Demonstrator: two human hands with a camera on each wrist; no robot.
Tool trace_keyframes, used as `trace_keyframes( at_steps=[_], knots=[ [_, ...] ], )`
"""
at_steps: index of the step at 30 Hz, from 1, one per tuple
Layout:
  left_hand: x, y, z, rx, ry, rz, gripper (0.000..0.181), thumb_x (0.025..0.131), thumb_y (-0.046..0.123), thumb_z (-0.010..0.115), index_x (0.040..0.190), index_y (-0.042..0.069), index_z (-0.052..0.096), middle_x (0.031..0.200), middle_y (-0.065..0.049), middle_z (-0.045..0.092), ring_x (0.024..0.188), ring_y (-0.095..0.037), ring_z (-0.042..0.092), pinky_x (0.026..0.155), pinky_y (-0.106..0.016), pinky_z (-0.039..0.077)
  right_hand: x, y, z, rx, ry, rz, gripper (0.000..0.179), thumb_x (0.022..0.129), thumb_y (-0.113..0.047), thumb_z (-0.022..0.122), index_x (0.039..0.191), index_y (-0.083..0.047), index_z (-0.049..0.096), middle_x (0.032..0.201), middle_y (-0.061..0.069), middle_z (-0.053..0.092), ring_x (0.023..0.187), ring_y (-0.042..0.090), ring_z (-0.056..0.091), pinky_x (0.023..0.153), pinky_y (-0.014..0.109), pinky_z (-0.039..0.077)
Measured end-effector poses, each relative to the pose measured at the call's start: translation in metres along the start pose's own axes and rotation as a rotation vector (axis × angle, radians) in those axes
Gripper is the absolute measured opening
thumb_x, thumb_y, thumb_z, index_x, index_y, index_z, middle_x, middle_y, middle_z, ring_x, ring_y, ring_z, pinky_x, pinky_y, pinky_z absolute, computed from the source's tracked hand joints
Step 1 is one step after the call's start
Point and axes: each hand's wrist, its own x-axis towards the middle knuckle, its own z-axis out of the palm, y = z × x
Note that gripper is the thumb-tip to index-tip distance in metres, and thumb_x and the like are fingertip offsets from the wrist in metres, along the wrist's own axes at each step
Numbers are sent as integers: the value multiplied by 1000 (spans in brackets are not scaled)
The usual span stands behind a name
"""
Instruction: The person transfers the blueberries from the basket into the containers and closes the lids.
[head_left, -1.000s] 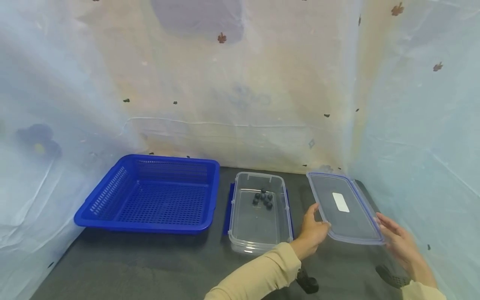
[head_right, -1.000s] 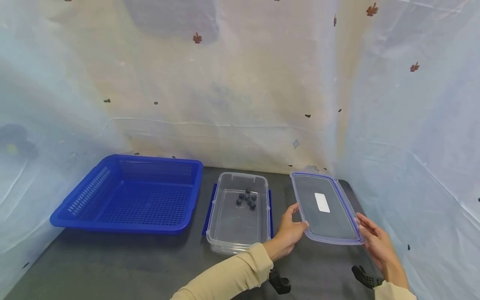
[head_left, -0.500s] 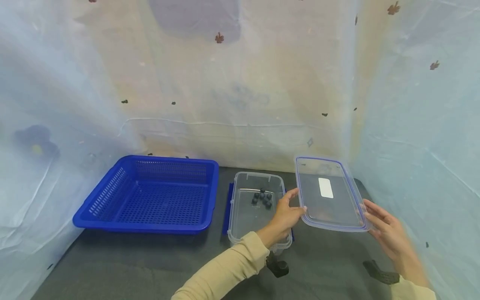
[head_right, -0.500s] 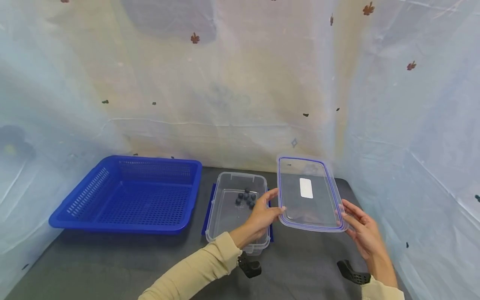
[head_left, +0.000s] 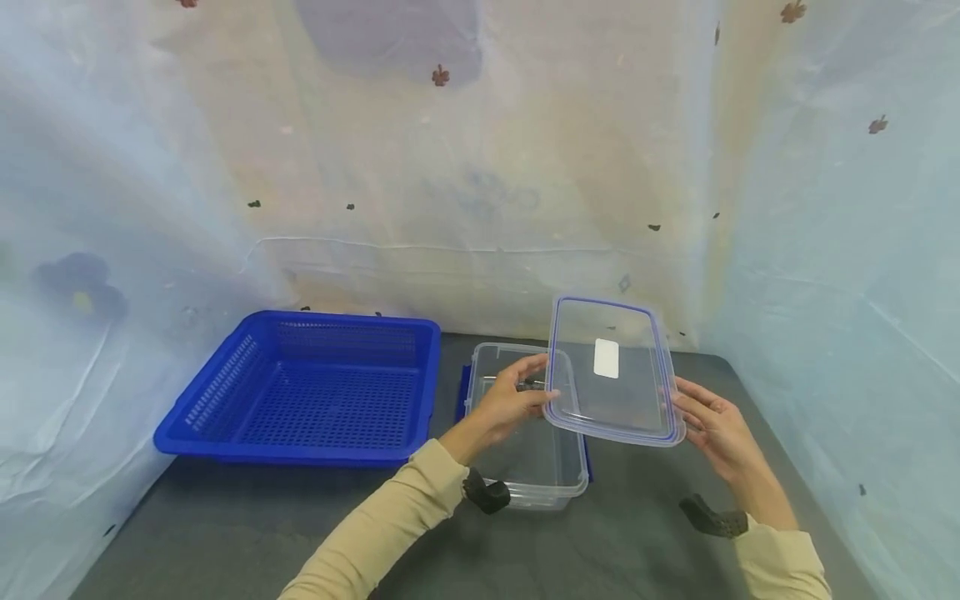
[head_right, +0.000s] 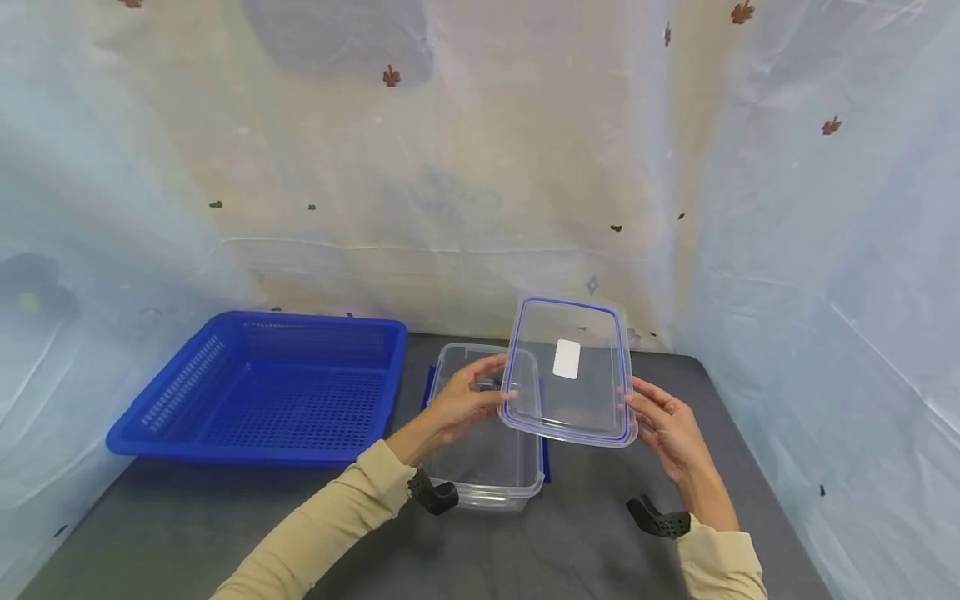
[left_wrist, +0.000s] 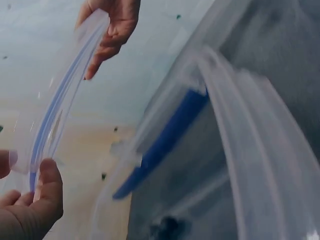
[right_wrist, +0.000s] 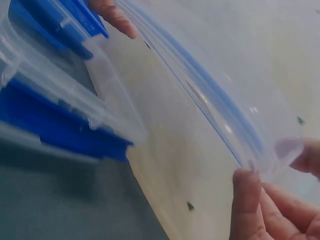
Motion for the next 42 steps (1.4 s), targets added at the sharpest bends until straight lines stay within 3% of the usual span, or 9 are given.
trace_keyframes(
  at_steps=[4, 8, 12, 16, 23, 29, 33, 38, 42],
  knots=[
    [-9, 9, -24, 89, -30, 1, 64, 87, -4, 68, 144, 5, 42, 147, -13, 37, 95, -21, 62, 85, -36, 52, 13, 3, 16, -74, 12, 64, 19, 99, -9, 56, 113, -16, 68, 106, -6, 69, 101, 8, 62, 83, 28, 51],
    [-19, 19, -44, 156, -44, 1, 64, 88, 1, 69, 145, 7, 41, 149, -11, 36, 112, -26, 56, 93, -40, 48, 23, 6, 31, -183, -5, 113, 21, 99, -15, 58, 119, -11, 64, 106, -10, 67, 104, 5, 59, 96, 37, 44],
    [-25, 29, -60, 172, -32, -1, 64, 87, 2, 70, 145, 6, 41, 148, -12, 37, 123, -30, 49, 96, -42, 46, 33, 10, 44, -203, -41, 120, 29, 98, -14, 59, 125, -3, 58, 107, -7, 67, 104, 8, 60, 93, 36, 46],
    [-25, 36, -71, 151, -32, -13, 63, 88, 0, 68, 144, 5, 40, 144, -15, 40, 116, -30, 54, 93, -40, 48, 39, 11, 53, -184, -66, 110, 31, 98, -12, 59, 126, 1, 57, 104, -4, 68, 101, 12, 61, 82, 31, 50],
    [-14, 49, -84, 138, -65, 8, 47, 96, 0, 56, 140, -6, 40, 121, -21, 59, 96, -21, 65, 86, -39, 52, 47, 7, 64, -206, -132, 69, 35, 98, -9, 59, 130, 4, 52, 102, -4, 68, 96, 13, 63, 82, 35, 51],
    [-11, 64, -92, 190, -141, 30, 44, 98, 1, 56, 138, -8, 42, 126, -22, 59, 105, -29, 65, 91, -40, 50, 48, -3, 64, -185, -173, -24, 27, 96, -2, 59, 123, 2, 57, 101, 0, 70, 94, 14, 65, 83, 34, 53],
    [-13, 74, -94, 267, -165, 53, 46, 96, 2, 60, 137, -6, 43, 125, -22, 60, 106, -31, 64, 92, -41, 49, 48, -10, 62, -219, -211, -140, 25, 97, 0, 57, 120, 7, 58, 107, 4, 70, 97, 16, 67, 81, 31, 54],
    [-15, 86, -97, 393, -192, 160, 48, 93, 2, 64, 137, -3, 45, 122, -19, 62, 105, -29, 64, 92, -44, 49, 48, -14, 60, -370, -224, -299, 25, 95, 1, 60, 118, 11, 59, 109, 6, 70, 99, 18, 66, 82, 31, 54],
    [-18, 94, -100, 451, -235, 280, 40, 91, -3, 65, 129, -3, 53, 120, -17, 64, 109, -30, 62, 90, -42, 50, 46, -16, 63, -447, -238, -415, 29, 90, 6, 64, 118, 11, 59, 113, 12, 68, 101, 20, 66, 84, 31, 53]
  ],
)
